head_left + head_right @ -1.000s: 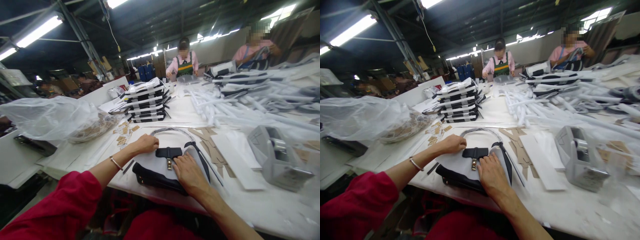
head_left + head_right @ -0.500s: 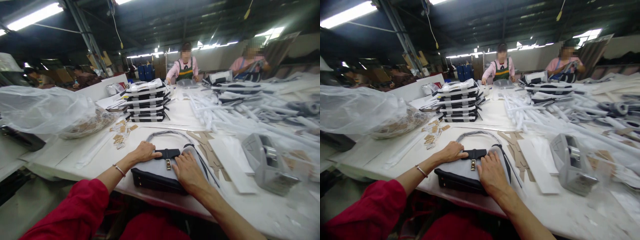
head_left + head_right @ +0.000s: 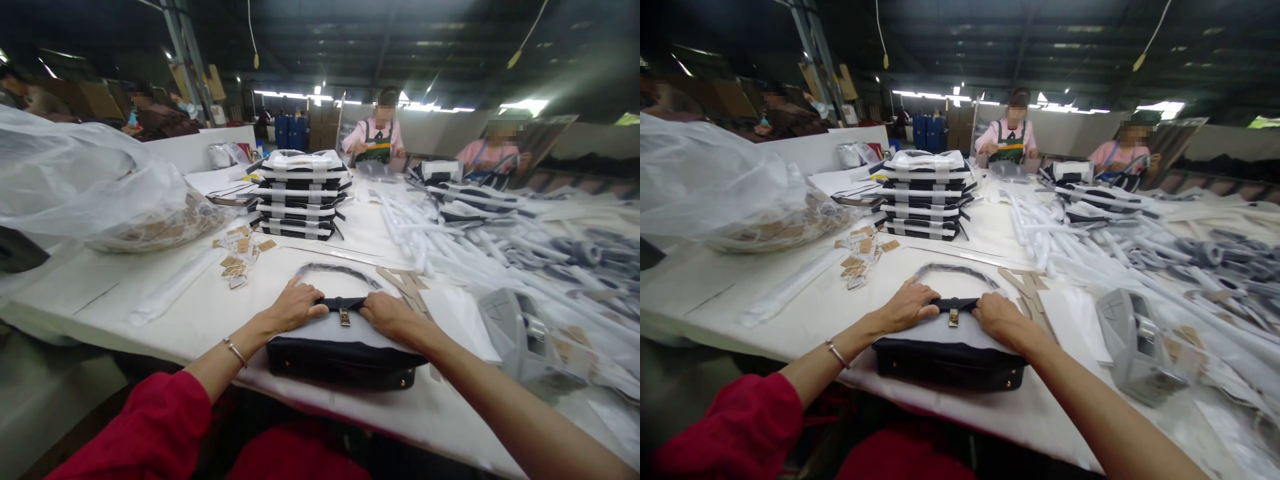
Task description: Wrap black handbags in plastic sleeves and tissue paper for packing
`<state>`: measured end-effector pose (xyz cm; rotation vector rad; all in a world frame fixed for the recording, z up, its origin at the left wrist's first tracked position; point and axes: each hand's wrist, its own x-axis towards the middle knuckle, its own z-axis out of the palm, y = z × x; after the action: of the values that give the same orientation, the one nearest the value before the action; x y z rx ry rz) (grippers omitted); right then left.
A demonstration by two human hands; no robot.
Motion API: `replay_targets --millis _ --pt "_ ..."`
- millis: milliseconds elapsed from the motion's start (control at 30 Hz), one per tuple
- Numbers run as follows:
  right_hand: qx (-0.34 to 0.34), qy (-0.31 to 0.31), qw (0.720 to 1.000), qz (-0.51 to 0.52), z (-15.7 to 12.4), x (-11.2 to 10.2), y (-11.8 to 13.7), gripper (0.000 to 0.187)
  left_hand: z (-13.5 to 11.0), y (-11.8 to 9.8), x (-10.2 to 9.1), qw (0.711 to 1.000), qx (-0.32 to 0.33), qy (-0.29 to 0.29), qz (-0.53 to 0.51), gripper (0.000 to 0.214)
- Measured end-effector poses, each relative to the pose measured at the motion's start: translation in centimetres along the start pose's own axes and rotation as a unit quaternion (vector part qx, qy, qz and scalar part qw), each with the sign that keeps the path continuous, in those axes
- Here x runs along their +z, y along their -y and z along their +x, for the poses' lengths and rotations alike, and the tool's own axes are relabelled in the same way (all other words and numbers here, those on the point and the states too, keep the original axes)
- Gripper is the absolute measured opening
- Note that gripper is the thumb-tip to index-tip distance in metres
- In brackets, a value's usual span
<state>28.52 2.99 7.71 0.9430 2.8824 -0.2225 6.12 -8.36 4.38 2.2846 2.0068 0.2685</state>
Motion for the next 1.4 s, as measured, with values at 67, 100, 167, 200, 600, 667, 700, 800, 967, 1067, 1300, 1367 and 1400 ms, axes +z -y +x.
replay_targets --millis 67,100,167,200,600,667,700,800,967,1067,1300,1367,1400 --pt "0.013 -0.007 1.000 -0.003 0.1 0.5 -0.1 0.031 -0.1 0.0 0.3 1.000 0.010 -0.006 -0.005 0.053" --pt "0.016 -0.012 1.000 -0.004 -0.1 0.7 -0.1 0.033 -0.1 0.0 0.4 1.000 0.010 -0.012 -0.004 0.054" --pt "0.006 -0.028 1.000 -0.010 -0.5 1.1 -0.1 0.032 -0.1 0.0 0.8 1.000 0.001 -0.023 0.001 0.055" --pt "-0.007 -0.039 0.999 -0.015 -0.8 1.2 0.0 0.031 -0.1 0.1 0.9 1.000 -0.004 -0.027 0.002 0.055" --pt "-0.006 -0.042 0.998 -0.044 -1.2 2.2 0.7 0.033 0.2 0.0 1.9 0.998 -0.034 -0.044 -0.003 0.062" --pt "-0.006 -0.049 0.998 -0.048 -1.4 2.1 0.8 0.034 0.1 0.2 1.1 0.999 -0.033 -0.018 -0.024 0.062" --pt "-0.007 -0.055 0.997 -0.050 -1.4 2.1 0.8 0.034 0.1 0.4 0.5 0.999 -0.029 0.000 -0.039 0.061" --pt "-0.014 -0.075 0.995 -0.065 -1.7 2.1 0.8 0.033 0.9 0.6 -2.3 0.995 0.000 0.057 -0.076 0.057" --pt "-0.027 -0.094 0.991 -0.090 -1.8 2.4 0.6 0.034 5.1 -3.5 -5.5 0.991 0.023 0.132 -0.022 0.058" --pt "-0.028 -0.093 0.991 -0.097 -1.9 2.7 0.5 0.031 7.4 -7.3 -4.4 0.991 0.005 0.136 0.002 0.035" --pt "-0.022 -0.114 0.990 -0.074 -2.4 2.6 0.6 0.023 7.5 -8.2 -1.1 0.995 -0.070 0.072 0.014 0.029" --pt "-0.016 -0.117 0.990 -0.073 -2.5 2.4 0.7 0.022 7.3 -7.7 -1.0 0.994 -0.090 0.061 0.011 0.028" --pt "-0.013 -0.117 0.990 -0.075 -2.6 2.3 0.8 0.023 7.3 -7.5 -0.9 0.993 -0.099 0.057 0.009 0.028"
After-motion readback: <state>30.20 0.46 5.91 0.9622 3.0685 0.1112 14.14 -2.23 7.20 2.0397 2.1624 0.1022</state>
